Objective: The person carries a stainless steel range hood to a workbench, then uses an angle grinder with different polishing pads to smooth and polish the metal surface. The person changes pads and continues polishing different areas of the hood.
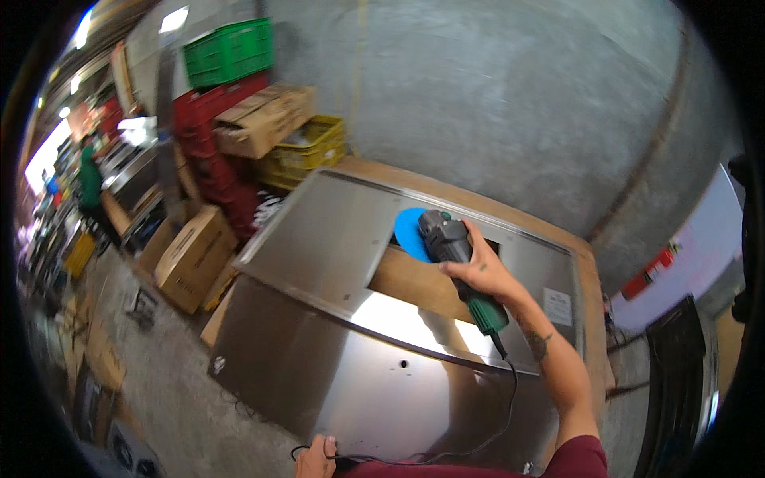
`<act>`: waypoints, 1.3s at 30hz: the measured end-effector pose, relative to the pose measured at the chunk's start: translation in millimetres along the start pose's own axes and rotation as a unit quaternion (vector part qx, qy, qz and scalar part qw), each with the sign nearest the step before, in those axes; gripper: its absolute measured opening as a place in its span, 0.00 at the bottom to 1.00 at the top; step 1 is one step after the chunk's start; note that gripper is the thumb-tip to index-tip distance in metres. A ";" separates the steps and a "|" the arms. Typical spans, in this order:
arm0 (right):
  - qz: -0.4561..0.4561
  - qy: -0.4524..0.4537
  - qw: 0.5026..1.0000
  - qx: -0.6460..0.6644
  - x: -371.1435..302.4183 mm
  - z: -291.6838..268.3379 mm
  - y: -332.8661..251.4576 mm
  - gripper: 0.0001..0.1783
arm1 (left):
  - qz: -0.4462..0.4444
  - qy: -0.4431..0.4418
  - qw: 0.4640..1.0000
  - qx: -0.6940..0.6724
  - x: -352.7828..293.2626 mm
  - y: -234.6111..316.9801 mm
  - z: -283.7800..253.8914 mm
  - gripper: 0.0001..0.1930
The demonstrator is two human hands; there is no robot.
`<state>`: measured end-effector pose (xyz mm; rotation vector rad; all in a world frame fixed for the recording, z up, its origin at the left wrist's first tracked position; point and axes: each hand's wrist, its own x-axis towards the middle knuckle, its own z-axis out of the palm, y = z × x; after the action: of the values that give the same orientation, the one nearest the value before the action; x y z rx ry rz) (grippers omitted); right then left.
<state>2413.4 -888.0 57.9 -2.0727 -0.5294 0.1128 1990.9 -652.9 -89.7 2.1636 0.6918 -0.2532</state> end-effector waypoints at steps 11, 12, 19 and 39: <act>-0.154 -0.079 0.952 -0.253 44.8 231.6 -93.7 0.60 | -0.052 0.159 0.981 -0.101 61.2 -134.4 -37.1 0.22; -0.160 -0.087 0.947 -0.266 48.0 244.6 -103.8 0.59 | -0.059 0.165 0.980 -0.099 71.6 -142.0 -38.3 0.23; -0.186 -0.111 0.928 -0.304 77.3 308.7 -119.6 0.59 | -0.070 0.126 0.990 -0.006 113.3 -165.3 -55.4 0.33; -0.189 -0.143 0.919 -0.316 98.3 353.3 -126.3 0.61 | -0.064 0.100 0.993 -0.019 126.5 -178.0 -62.9 0.37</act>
<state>2359.8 -510.6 -13.7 -2.5401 -1.2733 0.0124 1992.9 -465.4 -218.0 2.1291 0.9430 -0.0885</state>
